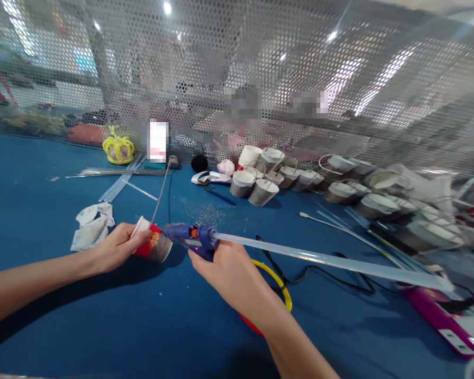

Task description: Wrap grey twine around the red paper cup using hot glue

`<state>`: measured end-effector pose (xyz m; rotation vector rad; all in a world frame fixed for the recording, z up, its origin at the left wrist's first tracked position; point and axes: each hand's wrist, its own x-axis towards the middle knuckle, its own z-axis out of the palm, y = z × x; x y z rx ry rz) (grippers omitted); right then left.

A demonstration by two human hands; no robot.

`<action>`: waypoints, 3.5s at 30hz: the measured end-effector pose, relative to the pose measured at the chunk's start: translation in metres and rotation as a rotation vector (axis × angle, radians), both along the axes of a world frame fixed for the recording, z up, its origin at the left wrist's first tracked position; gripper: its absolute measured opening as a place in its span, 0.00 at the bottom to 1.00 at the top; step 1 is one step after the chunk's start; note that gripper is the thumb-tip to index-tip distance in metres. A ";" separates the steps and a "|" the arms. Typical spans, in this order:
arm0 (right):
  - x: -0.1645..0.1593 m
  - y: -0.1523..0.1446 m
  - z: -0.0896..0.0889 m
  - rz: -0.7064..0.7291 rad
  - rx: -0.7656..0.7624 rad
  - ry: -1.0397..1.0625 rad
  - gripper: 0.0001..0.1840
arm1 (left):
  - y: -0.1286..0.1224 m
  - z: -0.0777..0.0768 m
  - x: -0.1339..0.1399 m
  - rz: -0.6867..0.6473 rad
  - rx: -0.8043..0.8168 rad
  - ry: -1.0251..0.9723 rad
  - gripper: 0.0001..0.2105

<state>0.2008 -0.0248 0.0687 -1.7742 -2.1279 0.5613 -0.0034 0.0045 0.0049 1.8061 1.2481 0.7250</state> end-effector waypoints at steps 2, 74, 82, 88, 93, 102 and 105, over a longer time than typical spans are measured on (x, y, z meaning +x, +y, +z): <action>0.001 0.001 -0.001 -0.004 -0.012 -0.005 0.17 | 0.000 0.000 0.000 -0.003 0.008 0.005 0.16; -0.001 -0.015 0.002 0.134 0.100 -0.106 0.08 | 0.001 0.006 0.003 -0.036 -0.134 -0.230 0.18; -0.001 -0.015 0.002 0.148 0.090 -0.083 0.09 | 0.001 0.006 0.002 -0.011 -0.128 -0.230 0.18; -0.001 -0.015 0.002 0.163 0.090 -0.165 0.09 | 0.000 0.006 0.002 -0.079 -0.103 -0.252 0.17; 0.002 -0.010 0.003 0.116 0.129 -0.162 0.13 | 0.000 0.003 -0.001 -0.037 0.002 -0.089 0.18; 0.006 -0.002 0.003 0.056 0.057 -0.088 0.21 | -0.001 0.001 -0.002 -0.092 0.144 0.032 0.17; 0.005 0.000 0.003 0.028 -0.010 -0.041 0.22 | -0.002 0.003 -0.002 -0.114 0.205 0.040 0.16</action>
